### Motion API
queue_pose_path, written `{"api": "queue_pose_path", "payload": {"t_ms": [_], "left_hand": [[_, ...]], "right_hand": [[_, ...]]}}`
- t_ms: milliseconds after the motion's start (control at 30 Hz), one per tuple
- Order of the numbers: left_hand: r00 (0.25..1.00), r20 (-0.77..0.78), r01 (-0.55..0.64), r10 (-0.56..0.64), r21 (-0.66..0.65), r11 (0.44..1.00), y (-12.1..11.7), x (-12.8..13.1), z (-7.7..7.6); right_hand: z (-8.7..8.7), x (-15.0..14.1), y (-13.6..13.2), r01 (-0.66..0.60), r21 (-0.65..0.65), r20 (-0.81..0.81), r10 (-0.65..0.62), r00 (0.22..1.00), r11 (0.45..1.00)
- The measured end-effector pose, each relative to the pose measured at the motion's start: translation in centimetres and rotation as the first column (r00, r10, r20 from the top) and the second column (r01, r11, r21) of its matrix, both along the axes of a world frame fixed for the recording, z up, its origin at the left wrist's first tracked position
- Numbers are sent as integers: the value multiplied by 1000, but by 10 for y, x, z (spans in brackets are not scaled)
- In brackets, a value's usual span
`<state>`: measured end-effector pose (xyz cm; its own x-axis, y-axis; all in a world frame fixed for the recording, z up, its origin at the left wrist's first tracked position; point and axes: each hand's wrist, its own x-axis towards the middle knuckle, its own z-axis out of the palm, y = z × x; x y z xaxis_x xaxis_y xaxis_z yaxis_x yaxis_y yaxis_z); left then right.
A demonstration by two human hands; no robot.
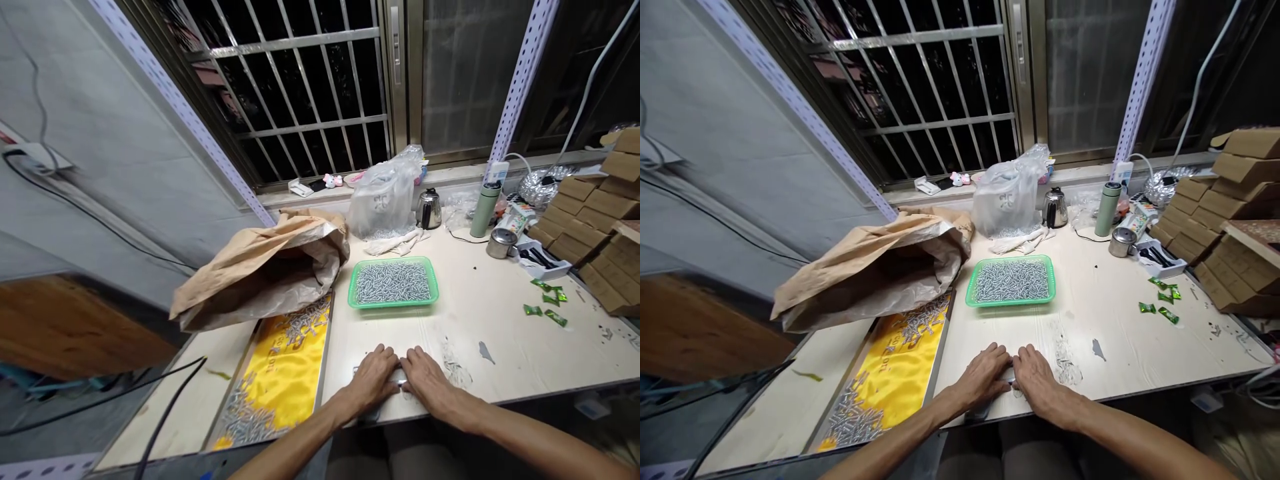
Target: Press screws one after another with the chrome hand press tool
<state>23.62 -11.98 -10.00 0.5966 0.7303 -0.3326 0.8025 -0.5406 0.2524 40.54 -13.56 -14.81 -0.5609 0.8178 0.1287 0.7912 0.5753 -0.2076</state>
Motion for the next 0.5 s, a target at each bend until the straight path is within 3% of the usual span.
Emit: {"api": "queue_pose_path", "payload": {"t_ms": [200, 333, 500], "left_hand": [[998, 67, 7, -9, 29, 1000, -3, 3, -3], [996, 88, 19, -26, 79, 997, -11, -7, -9], [949, 314, -70, -24, 283, 957, -50, -18, -32]], "right_hand": [[3, 5, -2, -36, -60, -14, 35, 999, 998], [27, 11, -4, -97, -130, -24, 94, 995, 987], [59, 17, 15, -77, -272, 91, 106, 990, 959]]}}
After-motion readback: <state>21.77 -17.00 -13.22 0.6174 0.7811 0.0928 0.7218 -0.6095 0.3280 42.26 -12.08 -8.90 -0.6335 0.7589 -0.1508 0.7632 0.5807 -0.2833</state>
